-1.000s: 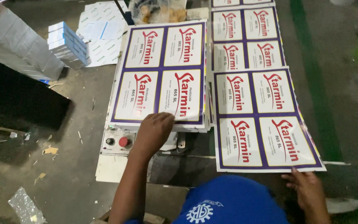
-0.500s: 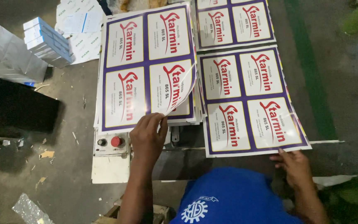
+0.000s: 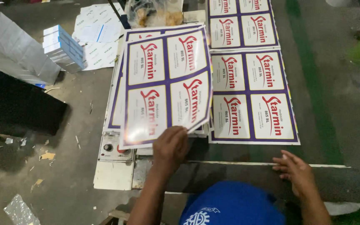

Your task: The recorder is flipping through a stack of printed herbicide label sheets to inspect them.

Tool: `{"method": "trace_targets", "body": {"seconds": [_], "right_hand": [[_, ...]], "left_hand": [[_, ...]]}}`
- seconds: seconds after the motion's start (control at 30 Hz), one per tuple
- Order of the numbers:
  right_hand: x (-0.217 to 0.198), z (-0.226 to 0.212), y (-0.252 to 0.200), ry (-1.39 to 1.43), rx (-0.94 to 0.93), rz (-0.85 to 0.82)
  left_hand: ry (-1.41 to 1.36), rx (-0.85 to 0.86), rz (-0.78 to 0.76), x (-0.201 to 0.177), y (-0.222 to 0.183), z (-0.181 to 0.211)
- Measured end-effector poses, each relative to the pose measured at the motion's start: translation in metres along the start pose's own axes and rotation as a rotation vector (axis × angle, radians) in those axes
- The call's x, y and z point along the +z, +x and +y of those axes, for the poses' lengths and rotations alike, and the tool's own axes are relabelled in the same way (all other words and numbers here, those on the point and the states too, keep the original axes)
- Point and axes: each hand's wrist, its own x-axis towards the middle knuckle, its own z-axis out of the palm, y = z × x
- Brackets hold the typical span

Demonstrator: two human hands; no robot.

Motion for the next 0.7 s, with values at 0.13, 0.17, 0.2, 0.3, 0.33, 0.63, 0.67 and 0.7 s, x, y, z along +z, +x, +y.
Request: {"method": "trace_targets", "body": {"seconds": [0.13,0.17,0.2,0.3,0.33,0.63,0.67,0.7], "right_hand": [[0.02,-0.002,-0.013,-0.058,-0.024,-0.136],[0.028,-0.004,-0.011,-0.059,-0.028,-0.138],[0.035,-0.006,-0.01,-0.047,-0.145,-0.267],[0.057,-0.013,-0.015,0.01,-0.342,-0.466],[0.064,-0.016,-0.018,0.052,-0.418,-0.534],[0.05,-0.006,-0.002,0.176,-0.268,-0.217],[0.036,0.013,0.021,0.171,-0.281,-0.229],[0.02,0.033,0.043,0.126,-0.211,-0.208]], "left_hand": [[-0.159,0.129,-0.153,0.031,-0.013,0.033],[-0.158,0.13,-0.15,0.038,-0.018,0.041],[-0.142,0.137,-0.212,0.046,-0.022,0.05],[-0.122,0.169,-0.31,0.072,-0.04,0.062],[-0.119,0.19,-0.348,0.082,-0.046,0.063],[-0.167,0.297,-0.374,0.054,-0.023,0.05],[-0.155,0.296,-0.359,0.053,-0.021,0.029],[-0.031,0.21,-0.377,0.052,-0.021,0.009]]}}
